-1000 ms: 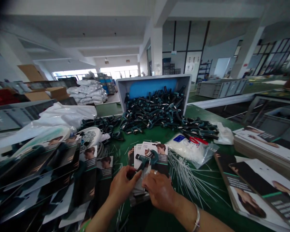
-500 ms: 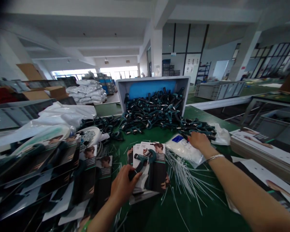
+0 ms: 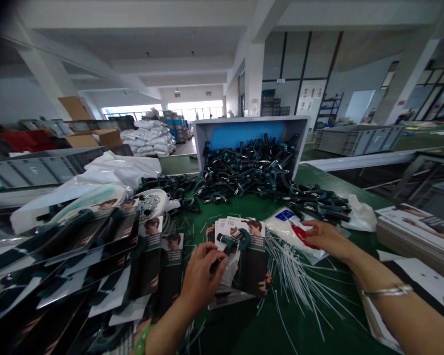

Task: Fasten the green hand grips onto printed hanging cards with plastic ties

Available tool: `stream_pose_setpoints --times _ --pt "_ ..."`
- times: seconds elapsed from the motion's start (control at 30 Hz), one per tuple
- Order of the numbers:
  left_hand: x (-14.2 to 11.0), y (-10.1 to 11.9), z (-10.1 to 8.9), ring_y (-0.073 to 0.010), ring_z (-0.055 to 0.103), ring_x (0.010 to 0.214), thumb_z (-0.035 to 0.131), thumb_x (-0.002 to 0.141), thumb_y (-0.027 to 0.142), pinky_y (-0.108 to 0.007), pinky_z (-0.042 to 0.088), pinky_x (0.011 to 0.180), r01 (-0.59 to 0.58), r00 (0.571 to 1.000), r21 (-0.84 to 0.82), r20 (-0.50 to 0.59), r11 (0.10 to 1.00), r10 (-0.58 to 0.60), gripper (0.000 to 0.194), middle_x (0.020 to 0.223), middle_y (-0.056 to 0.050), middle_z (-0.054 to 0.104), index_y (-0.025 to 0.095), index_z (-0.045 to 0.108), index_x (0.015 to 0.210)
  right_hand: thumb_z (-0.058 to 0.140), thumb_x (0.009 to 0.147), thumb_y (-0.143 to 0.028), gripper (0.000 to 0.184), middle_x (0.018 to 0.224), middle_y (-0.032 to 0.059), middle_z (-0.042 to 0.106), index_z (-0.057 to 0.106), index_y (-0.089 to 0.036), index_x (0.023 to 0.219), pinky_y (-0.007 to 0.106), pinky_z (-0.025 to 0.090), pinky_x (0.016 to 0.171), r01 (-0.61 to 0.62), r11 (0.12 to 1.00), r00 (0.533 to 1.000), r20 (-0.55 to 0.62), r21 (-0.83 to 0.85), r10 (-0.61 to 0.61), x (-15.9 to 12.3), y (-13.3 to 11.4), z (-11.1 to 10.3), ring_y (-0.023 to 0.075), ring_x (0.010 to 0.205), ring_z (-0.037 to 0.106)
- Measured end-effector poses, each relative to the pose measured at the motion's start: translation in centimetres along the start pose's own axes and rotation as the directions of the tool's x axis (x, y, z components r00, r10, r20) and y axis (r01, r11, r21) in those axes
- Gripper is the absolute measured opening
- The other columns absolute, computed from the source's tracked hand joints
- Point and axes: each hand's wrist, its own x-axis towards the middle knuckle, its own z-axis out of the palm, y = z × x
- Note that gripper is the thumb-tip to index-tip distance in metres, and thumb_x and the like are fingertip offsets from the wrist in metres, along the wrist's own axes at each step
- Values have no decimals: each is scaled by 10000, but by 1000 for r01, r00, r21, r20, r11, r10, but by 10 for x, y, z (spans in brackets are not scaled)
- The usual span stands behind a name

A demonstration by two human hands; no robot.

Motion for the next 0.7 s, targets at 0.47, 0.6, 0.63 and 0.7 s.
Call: stream_pose_setpoints --times 0.47,0.6,0.63,0.7 --pt "26 7 22 -203 503 962 531 748 308 -339 381 854 213 976 -244 96 946 -195 176 955 -49 591 204 664 701 474 715 -19 420 868 117 614 540 -165 1104 328 469 590 524 337 713 186 -782 -676 -63 -96 56 220 720 599" --pt "27 6 23 -198 502 966 544 740 313 -341 375 867 201 978 -299 109 933 -176 169 936 -44 595 202 664 702 470 668 20 467 825 104 617 533 -147 1100 295 449 550 544 273 681 227 -794 -696 -60 -104 60 199 658 596" --pt "27 6 23 -197 501 966 547 739 312 -343 373 869 202 978 -299 109 933 -177 164 937 -43 593 202 665 706 472 664 21 473 805 98 616 531 -144 1103 278 436 530 547 275 683 231 -790 -693 -60 -104 62 186 629 591" --pt "26 5 24 -196 499 966 547 739 311 -345 371 871 204 978 -297 103 933 -181 162 945 -43 587 202 664 712 476 668 12 472 773 85 613 529 -141 1111 254 410 499 552 284 689 238 -784 -685 -59 -104 65 163 582 579"
